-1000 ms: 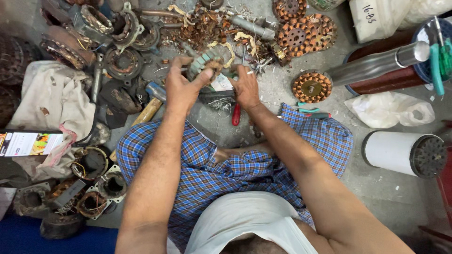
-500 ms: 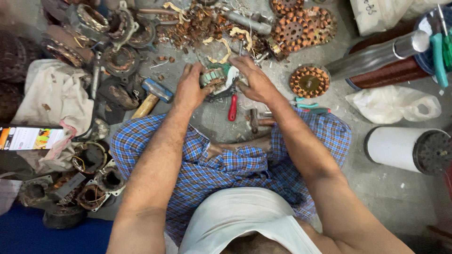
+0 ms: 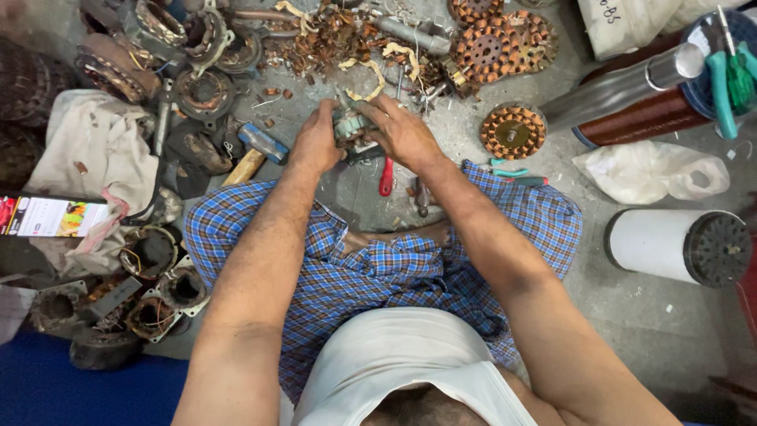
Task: The person repairs electric motor components by using pliers and a screwdriver to strip wires and manipulate small metal parts.
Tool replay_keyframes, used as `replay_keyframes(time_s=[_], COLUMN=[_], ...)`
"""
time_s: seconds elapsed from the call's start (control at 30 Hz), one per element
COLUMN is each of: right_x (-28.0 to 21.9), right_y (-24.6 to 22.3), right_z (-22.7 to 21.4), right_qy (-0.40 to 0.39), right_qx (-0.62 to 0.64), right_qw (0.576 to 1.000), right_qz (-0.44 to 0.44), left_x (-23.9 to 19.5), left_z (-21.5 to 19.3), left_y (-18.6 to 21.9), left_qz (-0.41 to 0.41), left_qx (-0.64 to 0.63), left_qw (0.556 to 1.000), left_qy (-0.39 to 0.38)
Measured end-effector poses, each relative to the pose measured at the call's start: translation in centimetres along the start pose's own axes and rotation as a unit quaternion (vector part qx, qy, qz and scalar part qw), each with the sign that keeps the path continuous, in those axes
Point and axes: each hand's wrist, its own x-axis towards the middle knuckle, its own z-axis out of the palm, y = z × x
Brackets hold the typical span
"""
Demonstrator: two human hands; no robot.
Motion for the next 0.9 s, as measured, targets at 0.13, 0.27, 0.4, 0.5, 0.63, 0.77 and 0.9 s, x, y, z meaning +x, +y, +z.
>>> replay_keyframes(time_s=[0.13,0.27,0.4,0.5,0.63,0.77,0.9], right_x=[0.4,-2.0,-8.0,-12.3,-14.9,-14.6,-13.8], right_y=[0.5,3.3,5.6,5.7,4.8,4.8,6.0], right_z=[0.8,1.0,-1.7,-3.3,-3.0,-1.6,-1.0], right_qy=[-0.031,0.032,-0.023,-0.164,-0.203,-0.193,-0.084], right_qx=[0.016,0.022,-0.016,-0.106,-0.145,-0.112,-0.063], right_qw=[0.996,0.999,0.990,0.963,0.954,0.963,0.972], right_qz=[0.077,-0.007,0.138,0.183,0.168,0.151,0.209], left_x=[-0.4,-0.8,-0.6,-0.6,0.0,0.1,-0.4], left_z=[-0.1,0.0,-0.5,-0.4,-0.3,-0.1,-1.2], left_y=[0.2,0.9,1.5,1.5,1.5,1.7,1.6], left_qz=[0.024,0.138,0.086,0.085,0.067,0.061,0.087], left_qx=[0.001,0.056,0.012,0.028,0.035,0.031,0.010], left_qw=[1.000,0.985,0.994,0.993,0.996,0.996,0.995], left_qy=[0.010,0.084,0.058,0.070,0.047,0.059,0.037])
